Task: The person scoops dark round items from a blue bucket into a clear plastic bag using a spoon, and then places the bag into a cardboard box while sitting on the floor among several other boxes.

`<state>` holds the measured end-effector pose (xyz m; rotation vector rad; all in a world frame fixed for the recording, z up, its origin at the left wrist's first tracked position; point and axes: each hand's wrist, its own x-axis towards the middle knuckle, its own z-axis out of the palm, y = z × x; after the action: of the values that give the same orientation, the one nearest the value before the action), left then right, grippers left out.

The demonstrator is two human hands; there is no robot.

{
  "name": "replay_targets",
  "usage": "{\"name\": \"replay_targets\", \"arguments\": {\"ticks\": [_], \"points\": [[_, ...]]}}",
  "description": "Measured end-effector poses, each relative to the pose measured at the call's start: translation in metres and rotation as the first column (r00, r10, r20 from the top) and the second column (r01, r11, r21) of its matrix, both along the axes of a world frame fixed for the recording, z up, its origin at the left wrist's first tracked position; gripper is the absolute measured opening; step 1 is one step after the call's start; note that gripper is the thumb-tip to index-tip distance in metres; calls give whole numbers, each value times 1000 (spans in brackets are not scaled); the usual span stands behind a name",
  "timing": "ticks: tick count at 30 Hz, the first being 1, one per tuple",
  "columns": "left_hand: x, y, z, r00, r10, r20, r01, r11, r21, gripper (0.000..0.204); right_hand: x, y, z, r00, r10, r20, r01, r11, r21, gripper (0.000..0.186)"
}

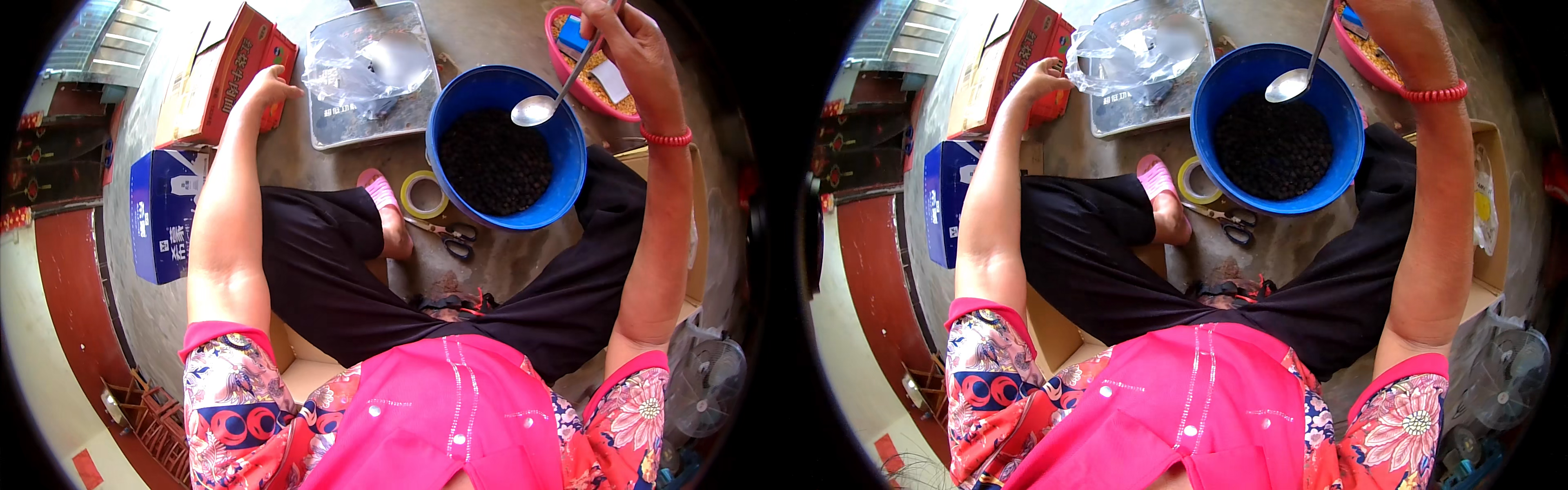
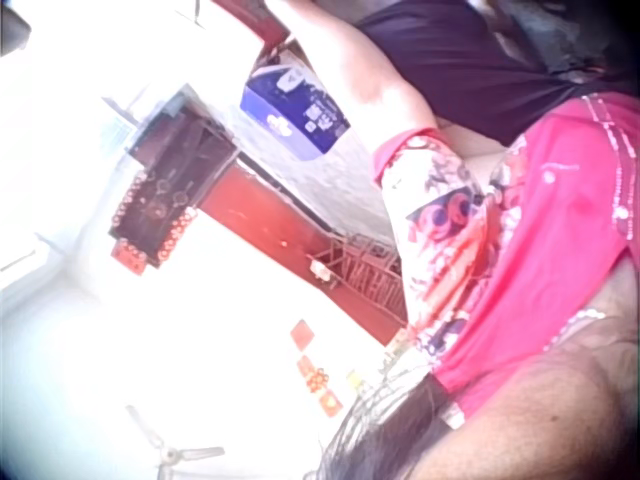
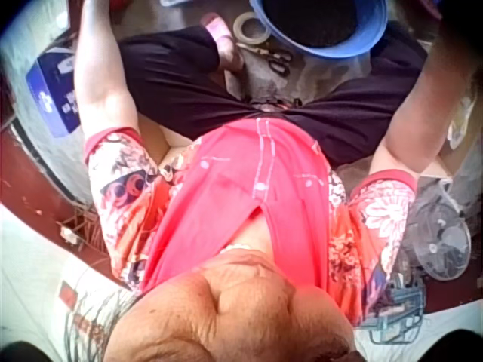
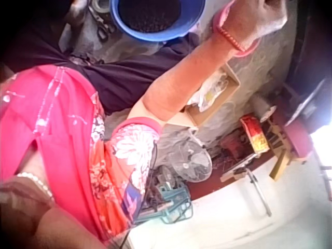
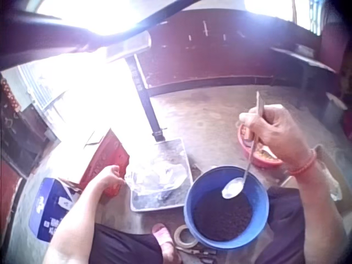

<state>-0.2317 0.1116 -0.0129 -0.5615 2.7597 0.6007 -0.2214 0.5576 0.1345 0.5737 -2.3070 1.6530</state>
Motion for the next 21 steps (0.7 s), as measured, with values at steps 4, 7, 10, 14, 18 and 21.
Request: {"name": "replay_targets", "arguments": {"ticks": [4,7,10,14,18,21], "points": [[-15,-11,-28,990,-116,77,109,990,89,92,-3,2,-4,993,80,-85,-80,997,2,29],[-19,-19,-44,985,-132,115,121,988,96,91,0,-1,5,998,49,-39,-46,996,70,29],[-16,-24,-51,986,-128,111,123,991,51,82,7,2,12,990,70,124,-87,987,138,29],[-5,1,-41,987,-95,126,76,986,147,65,9,0,3,998,55,17,-57,985,161,31],[1,37,-28,940,-332,79,307,924,229,96,-14,17,-14,986,101,-135,-31,896,443,22],[-6,72,-40,948,-287,139,316,899,-304,100,-10,13,-15,987,85,-134,-25,917,397,27]]}}
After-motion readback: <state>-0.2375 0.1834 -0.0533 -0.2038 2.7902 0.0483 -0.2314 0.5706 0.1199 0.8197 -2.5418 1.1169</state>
